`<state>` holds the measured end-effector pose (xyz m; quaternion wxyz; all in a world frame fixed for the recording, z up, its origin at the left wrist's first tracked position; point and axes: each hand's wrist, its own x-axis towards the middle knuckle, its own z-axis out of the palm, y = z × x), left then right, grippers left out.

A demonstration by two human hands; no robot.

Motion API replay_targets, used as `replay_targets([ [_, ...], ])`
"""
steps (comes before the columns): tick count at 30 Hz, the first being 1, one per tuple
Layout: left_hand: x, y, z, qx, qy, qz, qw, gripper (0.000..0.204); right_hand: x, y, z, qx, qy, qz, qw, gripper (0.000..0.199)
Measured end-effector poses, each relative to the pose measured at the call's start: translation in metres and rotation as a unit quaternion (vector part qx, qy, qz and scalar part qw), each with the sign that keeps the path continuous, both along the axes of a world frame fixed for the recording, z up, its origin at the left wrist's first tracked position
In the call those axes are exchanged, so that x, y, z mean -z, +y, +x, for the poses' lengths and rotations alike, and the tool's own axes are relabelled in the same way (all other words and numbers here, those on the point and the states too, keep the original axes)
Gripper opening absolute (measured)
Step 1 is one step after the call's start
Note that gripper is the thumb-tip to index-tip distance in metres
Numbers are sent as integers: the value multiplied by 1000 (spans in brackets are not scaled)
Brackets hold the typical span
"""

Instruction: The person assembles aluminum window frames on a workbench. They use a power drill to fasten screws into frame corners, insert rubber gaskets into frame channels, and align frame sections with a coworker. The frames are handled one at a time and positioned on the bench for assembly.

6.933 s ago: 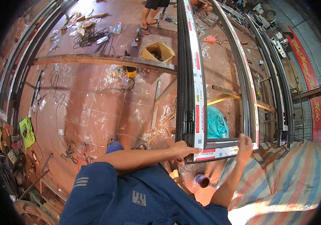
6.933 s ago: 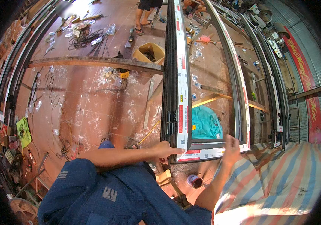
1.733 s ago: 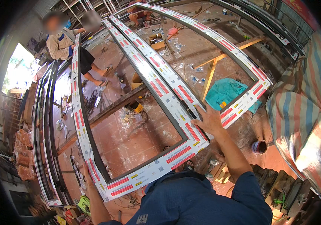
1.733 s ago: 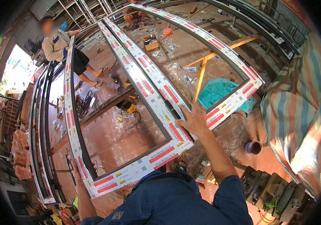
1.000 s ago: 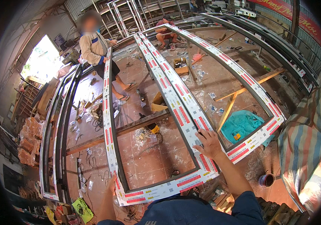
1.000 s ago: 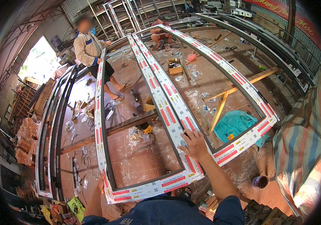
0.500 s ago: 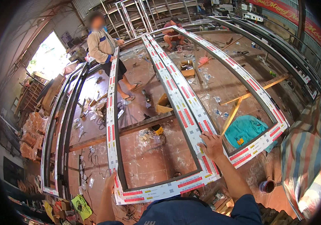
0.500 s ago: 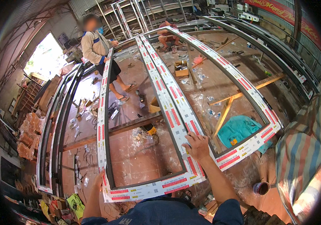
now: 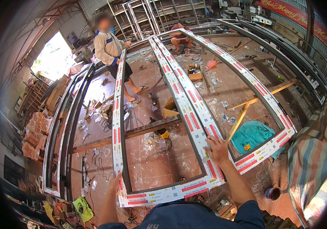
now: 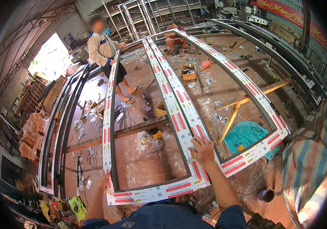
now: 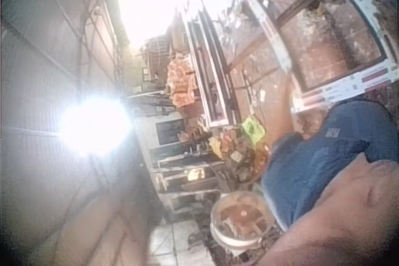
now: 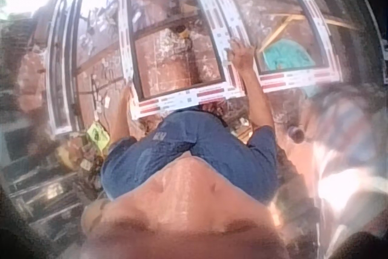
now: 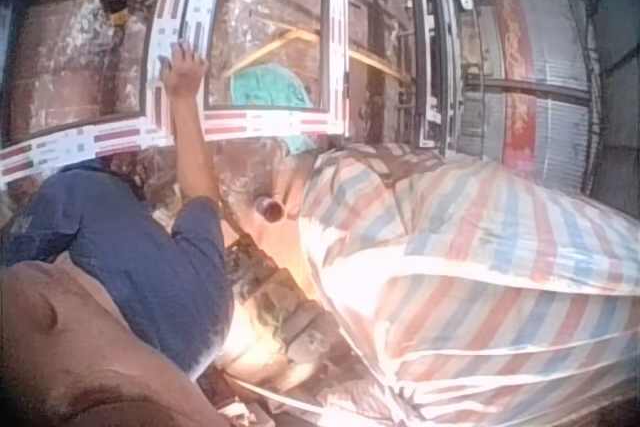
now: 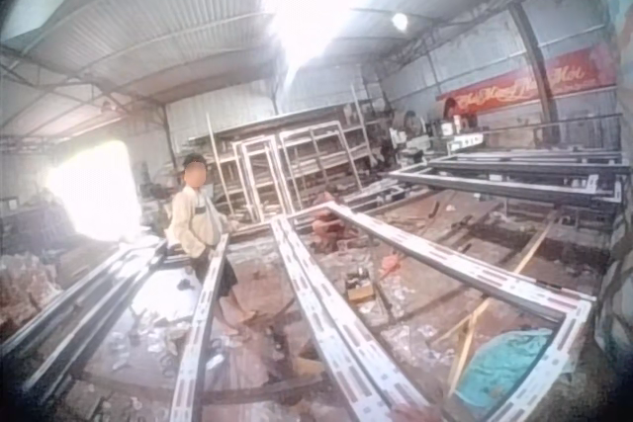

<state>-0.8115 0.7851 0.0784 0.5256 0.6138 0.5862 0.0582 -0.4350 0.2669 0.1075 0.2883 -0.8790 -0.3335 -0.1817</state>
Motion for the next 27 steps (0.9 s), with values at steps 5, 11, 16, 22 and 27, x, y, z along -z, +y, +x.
replay_targets([
  [5, 16, 10, -8, -13, -7, 17, 1000, 67, -2, 0, 0, -3, 17, 3, 1000, 38],
  [11, 20, 6, -1, -22, -4, 8, 1000, 67, -1, -2, 0, -7, 34, 8, 999, 34],
  [16, 33, 11, -4, -20, -29, -3, 999, 69, 2, -2, 2, -7, 31, 16, 999, 34],
  [22, 29, 3, 0, -23, -36, -9, 999, 68, 4, -3, 2, -9, 59, 6, 998, 38],
  [27, 27, -1, -2, 7, -37, 35, 999, 70, 1, -4, 1, -1, 42, -13, 999, 56],
])
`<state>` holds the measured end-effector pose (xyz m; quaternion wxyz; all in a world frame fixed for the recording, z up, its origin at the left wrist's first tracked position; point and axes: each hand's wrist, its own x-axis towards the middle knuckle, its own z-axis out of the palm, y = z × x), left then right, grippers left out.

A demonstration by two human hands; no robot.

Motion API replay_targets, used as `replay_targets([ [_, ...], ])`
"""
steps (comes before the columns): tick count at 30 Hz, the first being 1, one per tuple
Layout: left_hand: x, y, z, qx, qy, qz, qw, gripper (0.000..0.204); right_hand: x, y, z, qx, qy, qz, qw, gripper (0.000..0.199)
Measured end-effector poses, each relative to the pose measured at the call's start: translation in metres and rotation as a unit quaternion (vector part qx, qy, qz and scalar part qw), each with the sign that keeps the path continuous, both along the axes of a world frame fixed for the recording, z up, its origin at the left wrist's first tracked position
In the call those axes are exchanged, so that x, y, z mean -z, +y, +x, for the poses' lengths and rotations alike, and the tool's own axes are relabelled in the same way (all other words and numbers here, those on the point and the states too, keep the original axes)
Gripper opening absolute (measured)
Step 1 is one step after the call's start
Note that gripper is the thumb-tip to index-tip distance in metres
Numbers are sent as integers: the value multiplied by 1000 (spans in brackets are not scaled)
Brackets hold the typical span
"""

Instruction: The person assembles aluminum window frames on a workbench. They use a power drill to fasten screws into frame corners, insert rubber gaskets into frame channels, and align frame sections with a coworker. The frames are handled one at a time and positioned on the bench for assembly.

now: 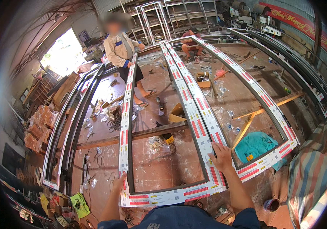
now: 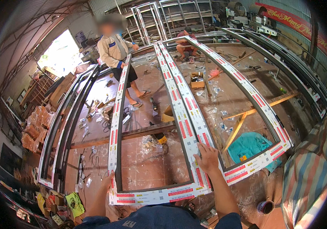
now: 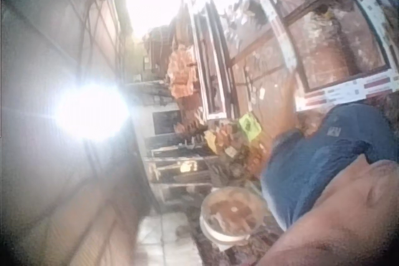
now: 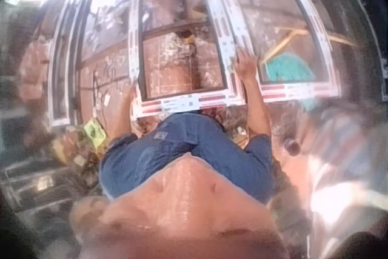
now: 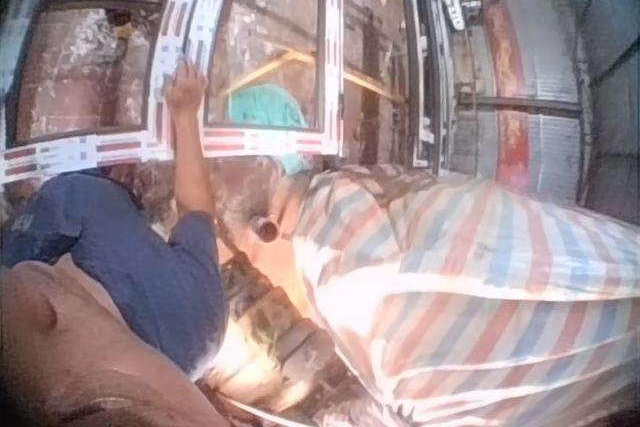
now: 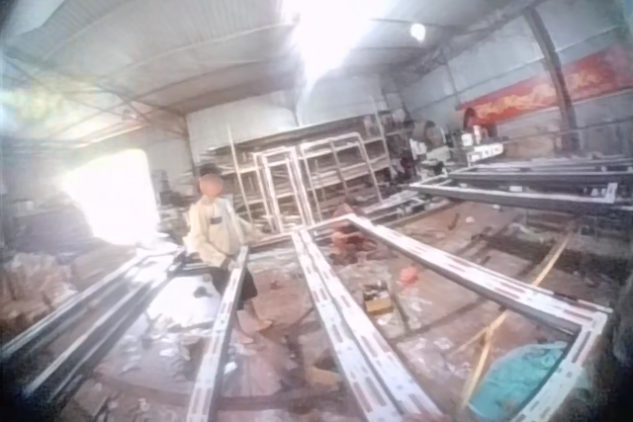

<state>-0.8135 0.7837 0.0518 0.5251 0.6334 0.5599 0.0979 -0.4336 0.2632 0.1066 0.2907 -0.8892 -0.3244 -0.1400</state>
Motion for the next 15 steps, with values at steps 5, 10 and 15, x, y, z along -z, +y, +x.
replay_targets([
  [5, -6, -3, -1, 45, 4, 41, 998, 74, -4, -2, 0, -6, -13, -6, 1000, 62],
  [10, -10, -5, -10, 37, 23, 19, 999, 71, 0, 2, -2, -5, -3, 2, 1000, 57],
  [15, -32, -38, 3, 82, 34, 165, 982, 50, 2, 0, 0, 9, -22, 9, 1000, 51],
])
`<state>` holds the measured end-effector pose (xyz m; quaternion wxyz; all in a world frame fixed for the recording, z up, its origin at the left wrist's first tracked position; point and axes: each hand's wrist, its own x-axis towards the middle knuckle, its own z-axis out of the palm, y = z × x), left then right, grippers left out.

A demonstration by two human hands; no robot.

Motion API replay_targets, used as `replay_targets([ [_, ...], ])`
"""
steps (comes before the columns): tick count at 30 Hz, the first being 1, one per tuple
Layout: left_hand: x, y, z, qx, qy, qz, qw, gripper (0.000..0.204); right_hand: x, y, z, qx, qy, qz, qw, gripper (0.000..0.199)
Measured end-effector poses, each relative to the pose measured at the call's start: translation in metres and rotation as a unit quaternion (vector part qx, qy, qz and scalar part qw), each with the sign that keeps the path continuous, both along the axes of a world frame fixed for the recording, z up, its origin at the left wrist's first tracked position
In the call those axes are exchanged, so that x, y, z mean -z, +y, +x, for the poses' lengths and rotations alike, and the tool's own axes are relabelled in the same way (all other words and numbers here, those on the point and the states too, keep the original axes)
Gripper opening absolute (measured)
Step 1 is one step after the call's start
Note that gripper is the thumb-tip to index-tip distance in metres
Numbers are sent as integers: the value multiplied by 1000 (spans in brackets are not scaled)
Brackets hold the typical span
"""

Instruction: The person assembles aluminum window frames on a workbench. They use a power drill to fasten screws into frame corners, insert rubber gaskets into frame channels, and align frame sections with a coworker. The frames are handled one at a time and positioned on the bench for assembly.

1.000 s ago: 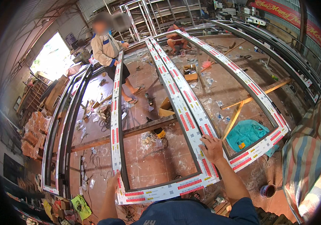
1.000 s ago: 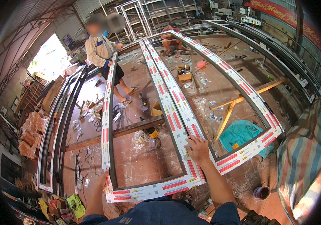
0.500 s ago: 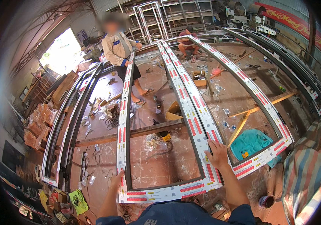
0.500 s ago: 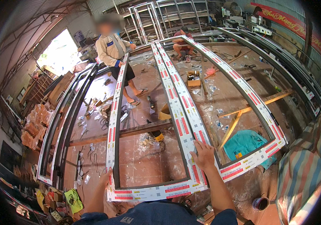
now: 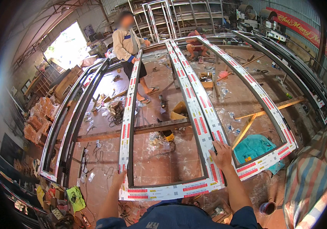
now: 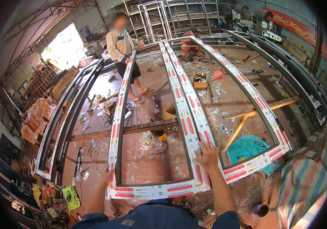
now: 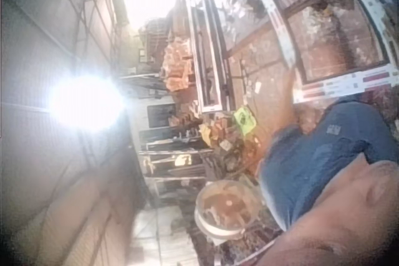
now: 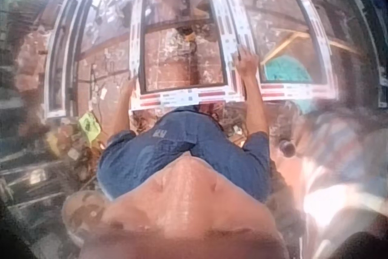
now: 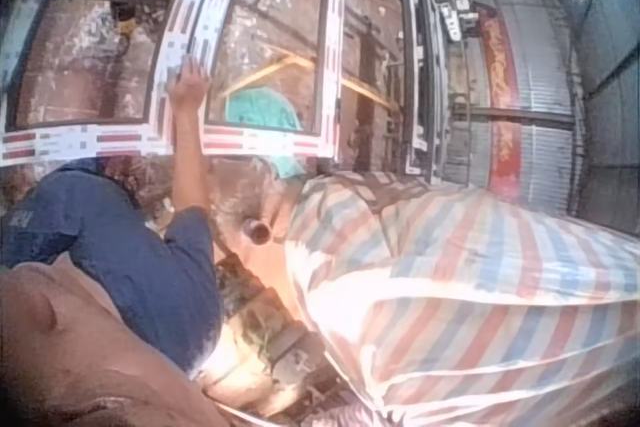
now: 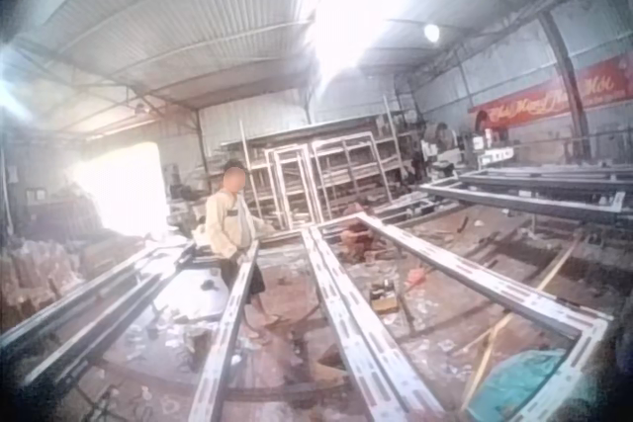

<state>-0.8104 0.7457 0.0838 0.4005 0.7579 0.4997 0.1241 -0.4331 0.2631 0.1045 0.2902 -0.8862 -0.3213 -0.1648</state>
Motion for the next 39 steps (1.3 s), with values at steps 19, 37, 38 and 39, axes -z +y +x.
replay_targets([
  [19, -61, -176, 95, 550, 258, 12, 794, 82, 4, 2, 0, 10, 16, -6, 1000, 48],
  [37, -51, -188, 118, 535, 258, 28, 804, 83, 10, 1, 5, 17, 4, -12, 1000, 48],
  [38, -45, -187, 113, 525, 253, 29, 812, 83, 13, 1, 4, 15, 20, -11, 1000, 49],
  [39, -38, -186, 112, 518, 248, 30, 818, 83, 14, 2, 6, 17, 36, -12, 999, 50],
])
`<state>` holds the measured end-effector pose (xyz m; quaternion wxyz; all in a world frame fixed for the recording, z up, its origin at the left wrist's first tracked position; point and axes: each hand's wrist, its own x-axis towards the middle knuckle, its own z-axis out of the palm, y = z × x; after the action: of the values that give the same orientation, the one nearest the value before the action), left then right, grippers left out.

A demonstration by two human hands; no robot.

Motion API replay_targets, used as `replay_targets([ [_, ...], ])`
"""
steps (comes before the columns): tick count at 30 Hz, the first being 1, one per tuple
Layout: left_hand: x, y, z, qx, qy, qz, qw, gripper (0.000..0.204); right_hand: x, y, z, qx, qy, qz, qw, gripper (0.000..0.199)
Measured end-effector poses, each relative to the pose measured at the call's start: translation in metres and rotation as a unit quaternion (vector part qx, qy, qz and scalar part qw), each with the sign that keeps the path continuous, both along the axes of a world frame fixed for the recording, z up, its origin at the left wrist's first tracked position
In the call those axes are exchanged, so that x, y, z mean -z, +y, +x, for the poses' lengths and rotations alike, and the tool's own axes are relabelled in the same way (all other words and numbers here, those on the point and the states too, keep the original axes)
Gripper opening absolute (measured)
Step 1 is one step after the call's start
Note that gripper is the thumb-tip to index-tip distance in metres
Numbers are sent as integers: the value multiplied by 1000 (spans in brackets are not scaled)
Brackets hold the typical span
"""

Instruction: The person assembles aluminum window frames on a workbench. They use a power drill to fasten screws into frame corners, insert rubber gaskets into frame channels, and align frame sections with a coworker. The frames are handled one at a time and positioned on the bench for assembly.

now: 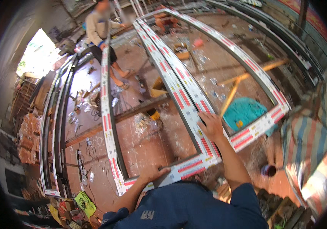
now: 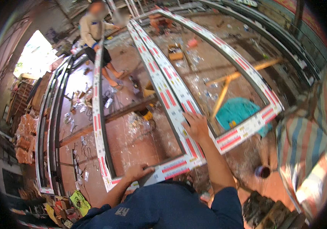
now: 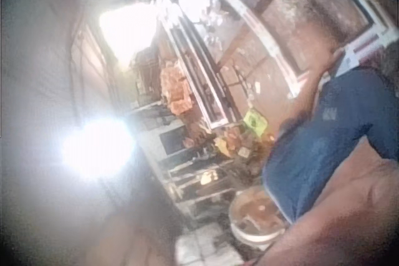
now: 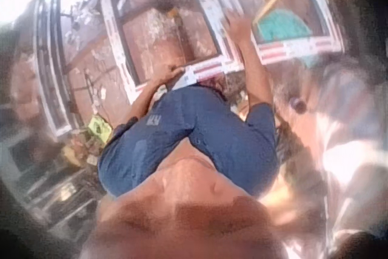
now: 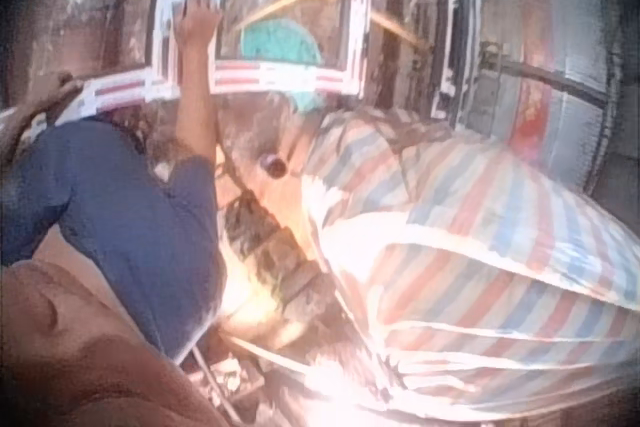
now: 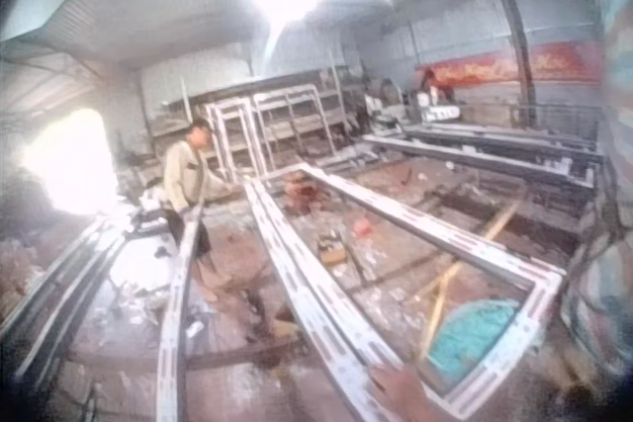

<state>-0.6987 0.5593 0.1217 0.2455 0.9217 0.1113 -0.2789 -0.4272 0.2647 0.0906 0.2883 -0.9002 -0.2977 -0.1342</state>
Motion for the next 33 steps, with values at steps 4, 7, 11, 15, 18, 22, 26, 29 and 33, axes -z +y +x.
replay_targets([
  [4, -1, -5, 2, 1, -21, 22, 1000, 81, 8, -13, 15, -47, 71, 56, 995, 57],
  [7, -11, -9, 7, 1, 8, 29, 1000, 80, 9, -37, 25, -44, 316, 290, 902, 66],
  [11, -7, -12, 10, 8, 5, 38, 999, 77, 4, -102, 8, 78, 274, 512, 810, 74],
  [15, 1, -6, 3, 9, -18, 46, 999, 76, 7, -159, -65, 334, 113, 675, 648, 66],
  [18, -1, -8, 4, 7, -24, 55, 998, 75, 46, -167, -124, 453, 76, 662, 592, 61],
  [22, 1, -8, 9, 15, -11, 52, 998, 75, 94, -125, -174, 400, 320, 673, 534, 63],
  [26, 1, -5, 8, 15, 26, 57, 998, 77, 80, -68, -171, 263, 331, 728, 540, 67],
  [29, 5, -2, 7, 15, 26, 67, 997, 80, 76, -53, -160, 324, 328, 701, 544, 72],
  [33, 5, -1, 10, 22, 23, 67, 997, 81, 63, -43, -146, 266, 306, 781, 475, 75],
])
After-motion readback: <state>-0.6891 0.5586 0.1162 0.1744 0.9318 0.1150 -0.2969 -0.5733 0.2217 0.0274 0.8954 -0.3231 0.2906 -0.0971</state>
